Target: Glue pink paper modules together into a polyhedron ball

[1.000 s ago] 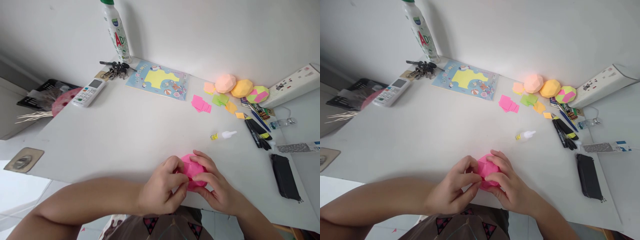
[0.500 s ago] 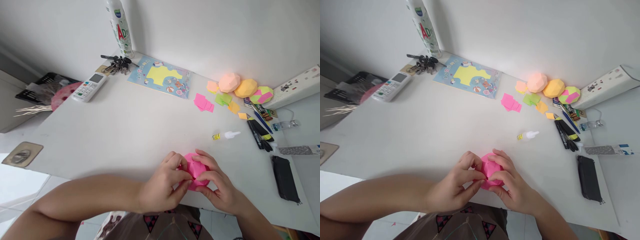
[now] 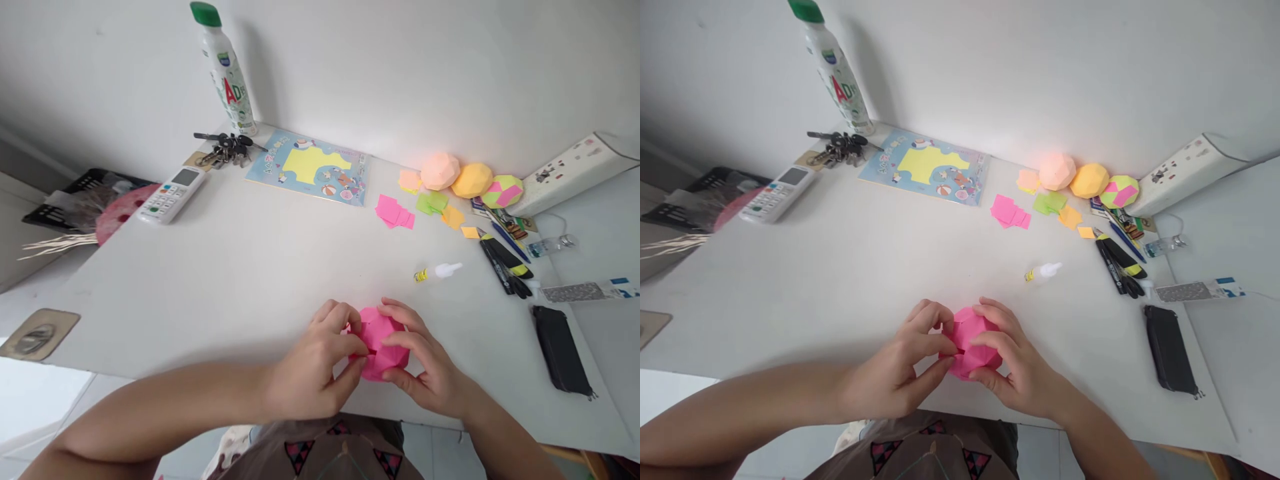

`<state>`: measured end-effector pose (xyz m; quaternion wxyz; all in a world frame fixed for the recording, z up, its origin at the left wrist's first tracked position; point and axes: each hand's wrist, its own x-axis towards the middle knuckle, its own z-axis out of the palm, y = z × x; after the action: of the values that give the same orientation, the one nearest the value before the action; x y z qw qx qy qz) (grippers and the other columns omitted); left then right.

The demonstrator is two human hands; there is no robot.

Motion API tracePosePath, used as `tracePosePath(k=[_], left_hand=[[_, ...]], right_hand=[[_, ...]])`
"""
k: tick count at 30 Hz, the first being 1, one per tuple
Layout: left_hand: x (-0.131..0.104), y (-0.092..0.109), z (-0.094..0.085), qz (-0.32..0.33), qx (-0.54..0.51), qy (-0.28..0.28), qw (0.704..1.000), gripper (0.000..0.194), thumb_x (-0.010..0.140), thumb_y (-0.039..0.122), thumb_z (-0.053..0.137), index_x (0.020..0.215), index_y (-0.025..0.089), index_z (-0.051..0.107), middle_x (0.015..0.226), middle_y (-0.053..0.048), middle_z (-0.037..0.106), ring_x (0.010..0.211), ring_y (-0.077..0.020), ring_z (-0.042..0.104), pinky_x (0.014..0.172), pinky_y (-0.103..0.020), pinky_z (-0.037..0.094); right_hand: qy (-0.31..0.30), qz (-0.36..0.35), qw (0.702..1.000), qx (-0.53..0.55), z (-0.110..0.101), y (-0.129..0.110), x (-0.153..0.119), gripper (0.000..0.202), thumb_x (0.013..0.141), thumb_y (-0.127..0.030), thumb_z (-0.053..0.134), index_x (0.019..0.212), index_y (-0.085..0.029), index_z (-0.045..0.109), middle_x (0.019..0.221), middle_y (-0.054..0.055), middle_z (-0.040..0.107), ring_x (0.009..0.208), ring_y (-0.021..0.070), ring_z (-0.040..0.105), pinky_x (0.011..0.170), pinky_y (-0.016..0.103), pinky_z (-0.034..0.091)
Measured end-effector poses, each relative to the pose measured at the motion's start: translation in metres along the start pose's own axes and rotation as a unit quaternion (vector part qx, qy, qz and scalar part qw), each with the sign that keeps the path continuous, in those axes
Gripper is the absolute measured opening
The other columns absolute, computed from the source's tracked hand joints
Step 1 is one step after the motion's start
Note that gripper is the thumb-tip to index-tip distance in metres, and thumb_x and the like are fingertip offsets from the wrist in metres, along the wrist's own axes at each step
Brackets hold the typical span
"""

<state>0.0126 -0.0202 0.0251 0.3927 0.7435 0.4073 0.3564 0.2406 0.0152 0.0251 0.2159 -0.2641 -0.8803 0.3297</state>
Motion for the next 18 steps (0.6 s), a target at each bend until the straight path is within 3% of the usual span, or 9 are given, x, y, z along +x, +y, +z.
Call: tracePosePath(k=[5, 8, 12, 18], left_hand=[[-0.001, -0.002, 0.000, -0.039, 0.016, -0.021, 0.999, 0.018, 0.090, 0.011, 0.050, 0.082, 0.017, 0.066, 0.100, -0.010, 0.050, 0.105, -0.0254, 0.046, 0.089, -0.045, 0.049], [-0.003, -0.002, 0.003, -0.049, 0.043, 0.001, 0.998, 0.019, 0.091, 0.011, 0.049, 0.089, 0.020, 0.066, 0.122, -0.013, 0.045, 0.125, -0.0311, 0.036, 0.099, -0.054, 0.044], [-0.005, -0.004, 0.006, -0.055, 0.026, -0.004, 0.998, 0.019, 0.092, 0.011, 0.048, 0.081, 0.018, 0.062, 0.143, -0.012, 0.035, 0.140, -0.0346, 0.023, 0.109, -0.060, 0.036], [-0.004, -0.007, 0.007, -0.074, -0.019, -0.018, 0.997, 0.022, 0.094, 0.015, 0.047, 0.076, 0.017, 0.059, 0.144, -0.012, 0.040, 0.143, -0.0319, 0.025, 0.112, -0.058, 0.035]], right_hand=[[0.011, 0.003, 1.000, 0.005, 0.005, 0.007, 0.000, 0.038, 0.098, -0.040, 0.047, 0.130, -0.021, 0.043, 0.147, 0.019, 0.038, 0.141, 0.0281, 0.035, 0.108, 0.046, 0.043], [0.013, 0.003, 1.000, 0.006, 0.009, 0.008, -0.001, 0.042, 0.099, -0.040, 0.045, 0.135, -0.020, 0.040, 0.149, 0.019, 0.035, 0.142, 0.0273, 0.032, 0.110, 0.046, 0.041], [0.022, -0.005, 1.000, -0.008, 0.012, 0.006, -0.001, 0.040, 0.101, -0.037, 0.041, 0.136, -0.018, 0.040, 0.148, 0.020, 0.036, 0.142, 0.0277, 0.031, 0.111, 0.047, 0.040], [0.035, -0.012, 0.999, -0.032, 0.014, 0.003, 0.001, 0.038, 0.100, -0.034, 0.042, 0.135, -0.017, 0.040, 0.146, 0.020, 0.039, 0.141, 0.0287, 0.033, 0.110, 0.049, 0.040]])
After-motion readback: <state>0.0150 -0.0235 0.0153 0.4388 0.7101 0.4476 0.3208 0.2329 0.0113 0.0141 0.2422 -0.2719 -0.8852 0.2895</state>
